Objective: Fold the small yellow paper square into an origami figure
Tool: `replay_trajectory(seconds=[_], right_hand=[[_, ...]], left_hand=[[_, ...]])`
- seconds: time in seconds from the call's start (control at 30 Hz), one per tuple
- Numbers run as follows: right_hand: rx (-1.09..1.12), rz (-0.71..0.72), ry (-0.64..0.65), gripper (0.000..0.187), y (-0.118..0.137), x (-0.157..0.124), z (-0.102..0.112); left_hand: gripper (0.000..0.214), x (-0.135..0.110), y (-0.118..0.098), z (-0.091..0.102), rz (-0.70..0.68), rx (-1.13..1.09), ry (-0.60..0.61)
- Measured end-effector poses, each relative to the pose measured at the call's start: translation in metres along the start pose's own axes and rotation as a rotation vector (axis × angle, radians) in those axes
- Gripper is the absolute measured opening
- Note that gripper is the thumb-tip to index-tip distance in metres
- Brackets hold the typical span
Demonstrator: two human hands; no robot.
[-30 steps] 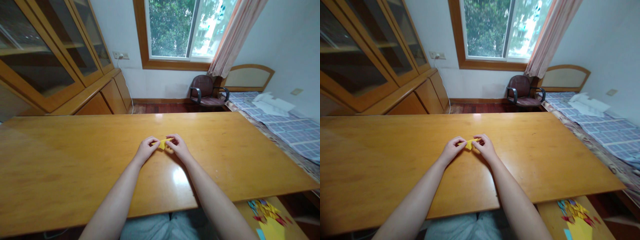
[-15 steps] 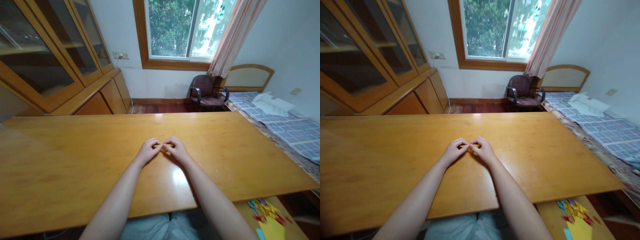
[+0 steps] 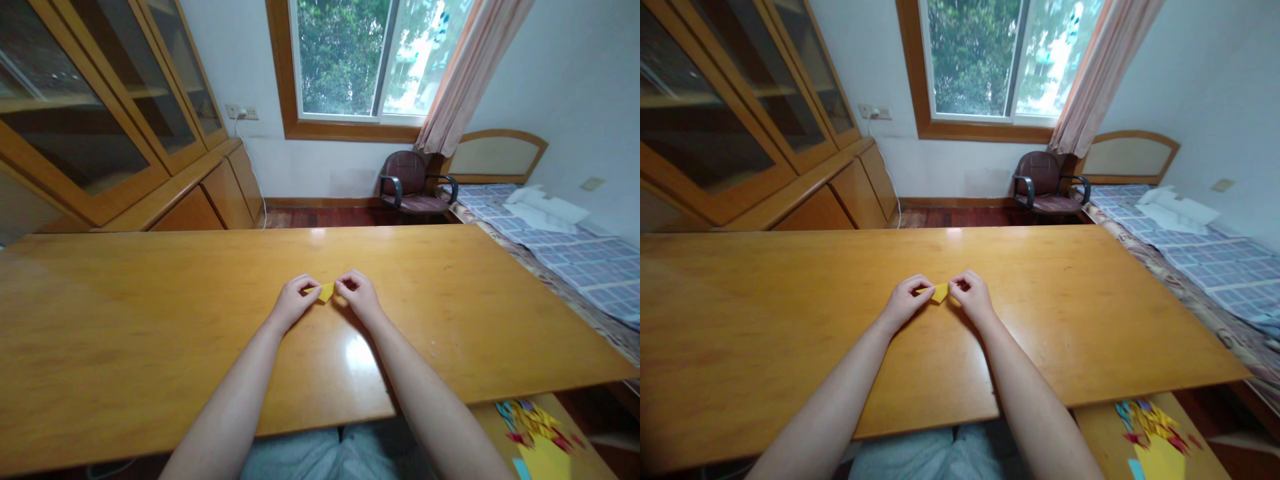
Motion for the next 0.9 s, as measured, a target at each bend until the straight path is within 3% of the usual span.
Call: replay_trajectory(seconds=[0.2, 0.37, 0.5, 0.73, 0.9], right_hand=[[0.112, -0.158, -0.167, 0.016, -0.022, -0.004, 0.010], [0.174, -0.205, -0.195, 0.020, -0.030, -0.006, 0.010], [0.181, -0.152, -0.150, 0.020, -0.024, -0.004, 0.006], [0.103, -0.017, 0.101, 0.018, -0.001, -0.002, -0.008], [0.087, -0.003, 0.116, 0.019, 0.004, -0.001, -0.008]], left_hand=[[0.016, 0.003, 0.008, 0.006, 0.074, -0.077, -0.033], [0.015, 0.003, 0.011, 0.008, 0.095, -0.113, -0.037], [0.017, 0.002, 0.009, 0.007, 0.098, -0.108, -0.032], [0.017, 0.002, 0.006, 0.004, 0.065, -0.086, 0.003], [0.018, 0.002, 0.005, 0.002, 0.040, -0.067, 0.015]])
Point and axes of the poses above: each hand's wrist, its own x-axis towards the middle knuckle, its own z-axis out of the back of the hand, y = z × x, the point moved 7 cm from there along x, towards the middle knuckle, and after that the axes turned 15 degrees about z, right-handed, at the moved point
